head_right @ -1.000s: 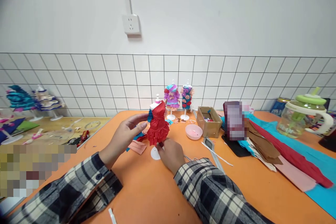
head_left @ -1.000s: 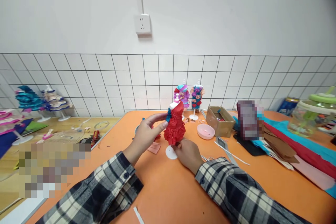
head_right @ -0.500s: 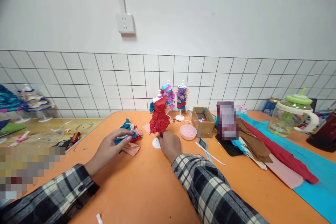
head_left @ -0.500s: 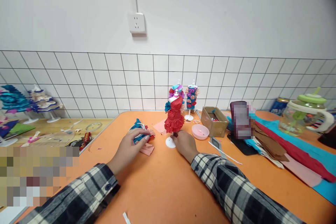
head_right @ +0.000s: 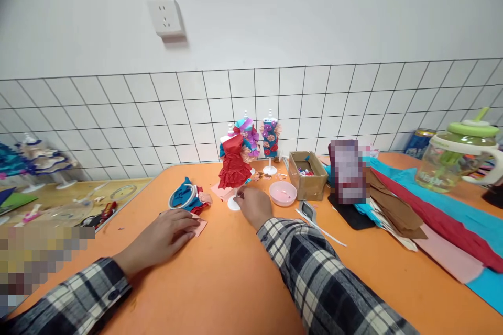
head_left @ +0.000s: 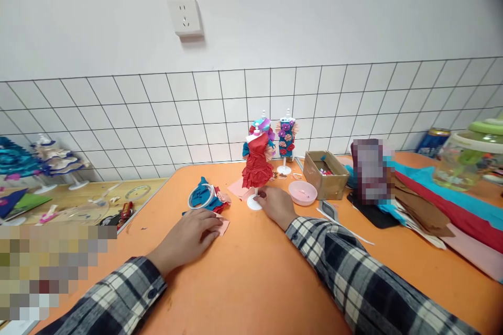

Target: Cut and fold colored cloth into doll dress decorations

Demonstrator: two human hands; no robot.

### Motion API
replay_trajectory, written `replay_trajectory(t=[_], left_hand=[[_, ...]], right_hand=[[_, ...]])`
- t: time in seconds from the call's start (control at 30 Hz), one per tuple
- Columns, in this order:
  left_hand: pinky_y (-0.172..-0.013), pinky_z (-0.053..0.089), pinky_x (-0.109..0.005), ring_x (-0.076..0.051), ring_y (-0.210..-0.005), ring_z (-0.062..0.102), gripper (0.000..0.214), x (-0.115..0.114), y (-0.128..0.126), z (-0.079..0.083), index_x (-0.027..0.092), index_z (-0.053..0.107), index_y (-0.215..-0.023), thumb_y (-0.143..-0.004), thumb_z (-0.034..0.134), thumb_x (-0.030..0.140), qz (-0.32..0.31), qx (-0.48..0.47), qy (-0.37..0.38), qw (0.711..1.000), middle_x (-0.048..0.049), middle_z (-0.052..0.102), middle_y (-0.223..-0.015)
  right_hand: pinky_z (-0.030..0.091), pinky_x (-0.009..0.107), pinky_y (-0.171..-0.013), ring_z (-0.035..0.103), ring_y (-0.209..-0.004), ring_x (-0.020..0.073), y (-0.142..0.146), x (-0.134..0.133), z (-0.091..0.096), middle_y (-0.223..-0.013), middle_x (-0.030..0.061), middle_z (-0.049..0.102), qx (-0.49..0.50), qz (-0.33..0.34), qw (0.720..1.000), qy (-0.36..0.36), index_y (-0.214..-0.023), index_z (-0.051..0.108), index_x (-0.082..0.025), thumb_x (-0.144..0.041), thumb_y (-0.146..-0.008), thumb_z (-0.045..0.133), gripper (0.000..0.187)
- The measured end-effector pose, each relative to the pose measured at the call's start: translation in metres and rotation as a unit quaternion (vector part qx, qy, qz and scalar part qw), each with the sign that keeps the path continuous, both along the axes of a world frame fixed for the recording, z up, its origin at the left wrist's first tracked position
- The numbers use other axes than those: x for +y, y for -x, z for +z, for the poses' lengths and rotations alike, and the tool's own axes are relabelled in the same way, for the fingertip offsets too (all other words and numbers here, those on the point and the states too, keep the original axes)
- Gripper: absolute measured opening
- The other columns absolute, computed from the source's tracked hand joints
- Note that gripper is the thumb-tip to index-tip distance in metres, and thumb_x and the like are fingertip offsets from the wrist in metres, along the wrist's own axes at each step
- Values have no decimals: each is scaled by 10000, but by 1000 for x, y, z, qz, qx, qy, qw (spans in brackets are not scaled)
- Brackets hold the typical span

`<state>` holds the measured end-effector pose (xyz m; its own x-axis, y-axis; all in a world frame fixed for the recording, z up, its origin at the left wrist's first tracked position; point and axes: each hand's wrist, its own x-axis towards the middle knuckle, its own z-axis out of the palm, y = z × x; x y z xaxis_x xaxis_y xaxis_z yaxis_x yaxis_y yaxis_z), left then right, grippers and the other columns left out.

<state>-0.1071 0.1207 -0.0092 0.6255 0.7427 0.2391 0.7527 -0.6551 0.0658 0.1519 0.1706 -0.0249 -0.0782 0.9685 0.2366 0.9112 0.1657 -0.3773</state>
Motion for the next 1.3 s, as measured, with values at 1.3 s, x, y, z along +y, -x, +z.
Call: replay_trajectory(t=[1.3], left_hand=[[-740,490,-319,-210,-869,615,578,8,16,-5,224,364,-1407,-837,453,267,203,-156,-69,964,-57,654,-1085]], right_hand=[[396,312,-788,553,-983,212,-102,-94,4,-983,81,637,-139,125,982,13,-1071,654,-234,-263,-954,378,300]])
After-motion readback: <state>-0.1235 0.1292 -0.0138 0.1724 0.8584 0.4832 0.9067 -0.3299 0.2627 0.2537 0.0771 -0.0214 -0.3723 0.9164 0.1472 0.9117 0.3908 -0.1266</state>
